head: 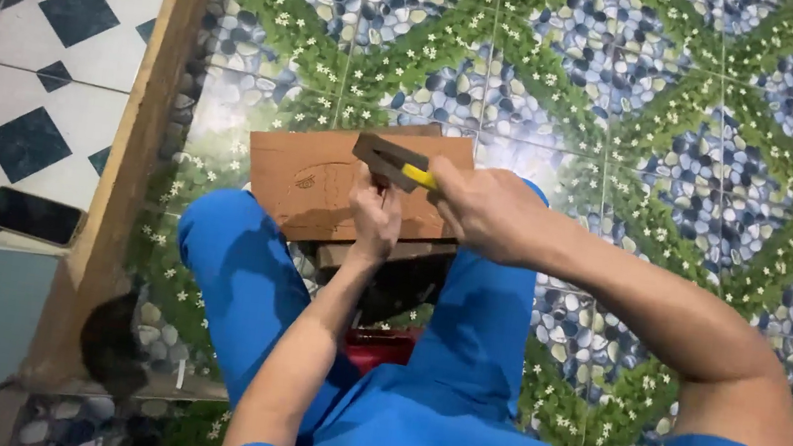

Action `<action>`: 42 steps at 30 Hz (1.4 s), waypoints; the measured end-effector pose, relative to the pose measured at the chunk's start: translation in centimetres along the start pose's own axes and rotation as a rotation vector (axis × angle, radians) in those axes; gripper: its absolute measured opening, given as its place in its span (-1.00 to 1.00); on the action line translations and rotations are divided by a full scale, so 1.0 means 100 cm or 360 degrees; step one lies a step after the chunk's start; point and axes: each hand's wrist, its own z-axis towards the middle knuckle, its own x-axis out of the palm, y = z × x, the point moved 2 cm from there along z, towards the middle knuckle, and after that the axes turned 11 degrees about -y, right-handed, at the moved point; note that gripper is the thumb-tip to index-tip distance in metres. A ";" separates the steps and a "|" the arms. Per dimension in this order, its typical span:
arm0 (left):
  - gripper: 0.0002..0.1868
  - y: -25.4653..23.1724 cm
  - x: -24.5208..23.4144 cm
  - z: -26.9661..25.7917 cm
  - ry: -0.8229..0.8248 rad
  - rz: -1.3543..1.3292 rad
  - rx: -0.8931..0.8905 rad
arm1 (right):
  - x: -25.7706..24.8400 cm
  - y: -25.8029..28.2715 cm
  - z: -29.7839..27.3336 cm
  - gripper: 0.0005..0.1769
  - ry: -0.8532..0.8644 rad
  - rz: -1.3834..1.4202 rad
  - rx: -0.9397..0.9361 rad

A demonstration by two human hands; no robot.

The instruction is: Carving a fish design into a wooden board using a hammer, chisel, and utility knife.

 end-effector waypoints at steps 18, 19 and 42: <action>-0.82 0.003 0.006 0.011 -0.0174 -0.0100 0.0016 | 0.019 -0.039 -0.039 -0.82 -0.0468 0.0452 0.0354; -0.82 -0.009 0.003 0.016 -0.0179 -0.0092 0.0006 | 0.025 -0.046 -0.042 -0.82 -0.0457 0.0459 0.0357; -0.04 -0.011 -0.009 -0.011 0.1102 0.1812 -0.0343 | 0.133 -0.084 -0.123 -0.84 -0.1096 0.2370 0.1086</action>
